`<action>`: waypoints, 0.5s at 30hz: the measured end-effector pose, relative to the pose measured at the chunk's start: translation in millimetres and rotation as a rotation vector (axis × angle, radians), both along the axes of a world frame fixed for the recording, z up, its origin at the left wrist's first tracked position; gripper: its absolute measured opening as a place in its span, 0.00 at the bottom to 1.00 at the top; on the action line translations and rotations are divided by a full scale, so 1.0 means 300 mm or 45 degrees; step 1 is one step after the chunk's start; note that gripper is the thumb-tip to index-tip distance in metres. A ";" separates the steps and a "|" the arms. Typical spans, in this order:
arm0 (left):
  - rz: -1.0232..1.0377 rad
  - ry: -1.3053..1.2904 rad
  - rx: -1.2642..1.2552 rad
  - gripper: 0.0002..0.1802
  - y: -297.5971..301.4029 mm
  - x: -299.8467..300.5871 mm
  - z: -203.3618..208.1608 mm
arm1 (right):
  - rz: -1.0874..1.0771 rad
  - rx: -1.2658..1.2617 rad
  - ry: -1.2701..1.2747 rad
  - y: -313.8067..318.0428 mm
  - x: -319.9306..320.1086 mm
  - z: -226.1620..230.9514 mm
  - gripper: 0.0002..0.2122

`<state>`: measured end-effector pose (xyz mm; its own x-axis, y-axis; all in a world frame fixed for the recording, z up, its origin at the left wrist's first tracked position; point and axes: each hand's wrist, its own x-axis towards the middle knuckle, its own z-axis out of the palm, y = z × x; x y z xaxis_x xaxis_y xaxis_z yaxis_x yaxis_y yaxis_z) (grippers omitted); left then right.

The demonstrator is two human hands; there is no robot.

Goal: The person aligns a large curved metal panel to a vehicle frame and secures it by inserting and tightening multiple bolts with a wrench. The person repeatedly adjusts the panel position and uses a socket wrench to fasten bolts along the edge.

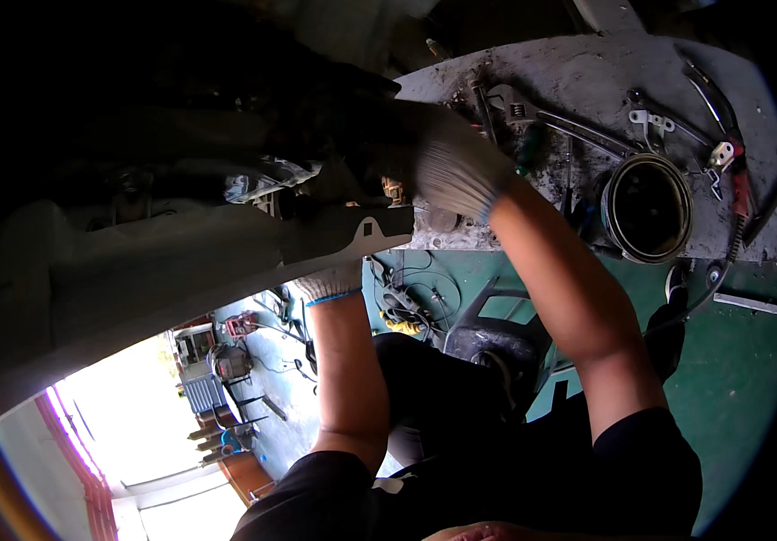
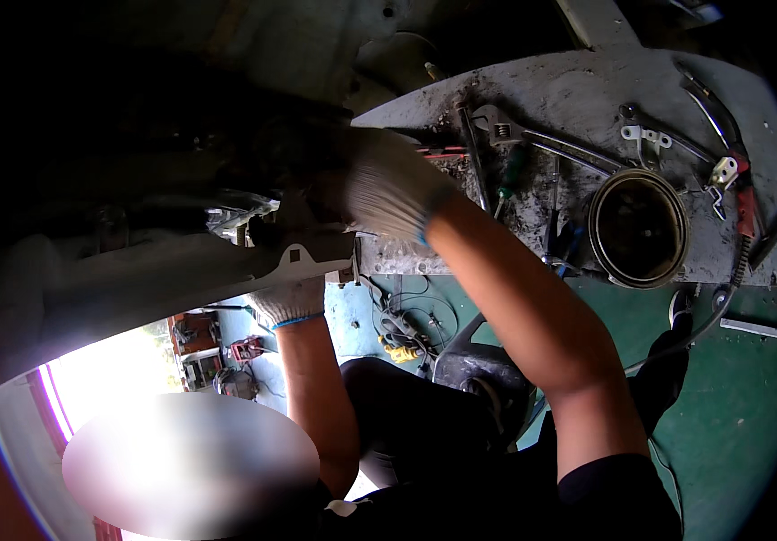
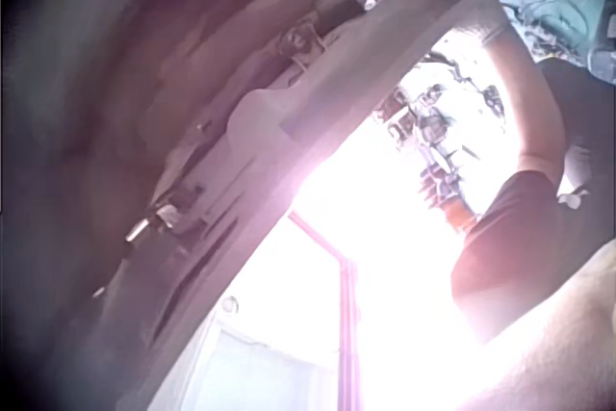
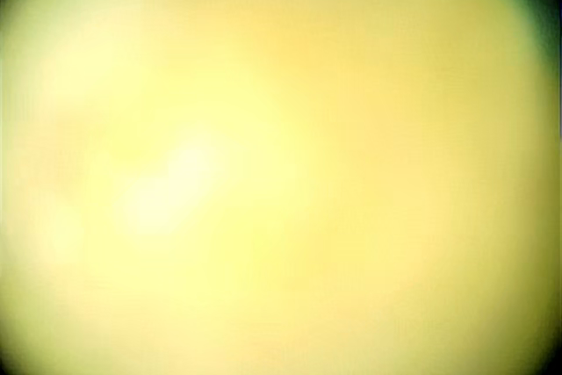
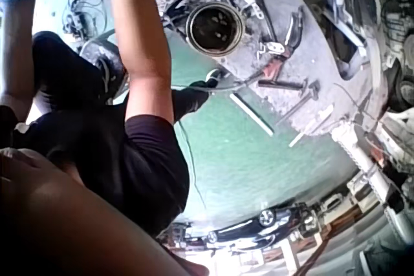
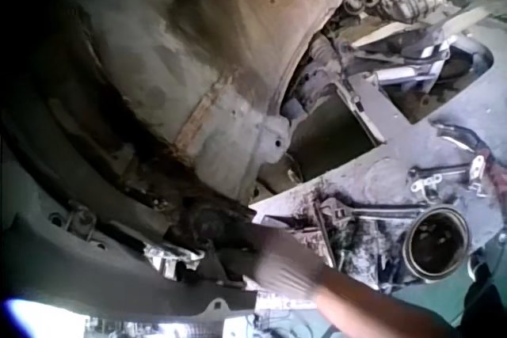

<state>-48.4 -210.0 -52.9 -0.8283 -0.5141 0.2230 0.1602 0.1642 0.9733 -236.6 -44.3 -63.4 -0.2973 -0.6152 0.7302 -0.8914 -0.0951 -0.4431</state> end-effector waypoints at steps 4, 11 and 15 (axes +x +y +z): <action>0.278 0.362 0.780 0.22 0.063 -0.045 0.051 | 0.100 0.340 -0.150 -0.152 -0.009 0.117 0.17; 0.307 0.389 0.727 0.27 0.028 -0.071 0.046 | 0.319 0.480 -0.439 -0.197 0.015 0.094 0.17; 0.319 0.362 0.734 0.31 0.056 -0.090 0.068 | 0.246 0.420 -0.093 -0.187 0.000 0.073 0.15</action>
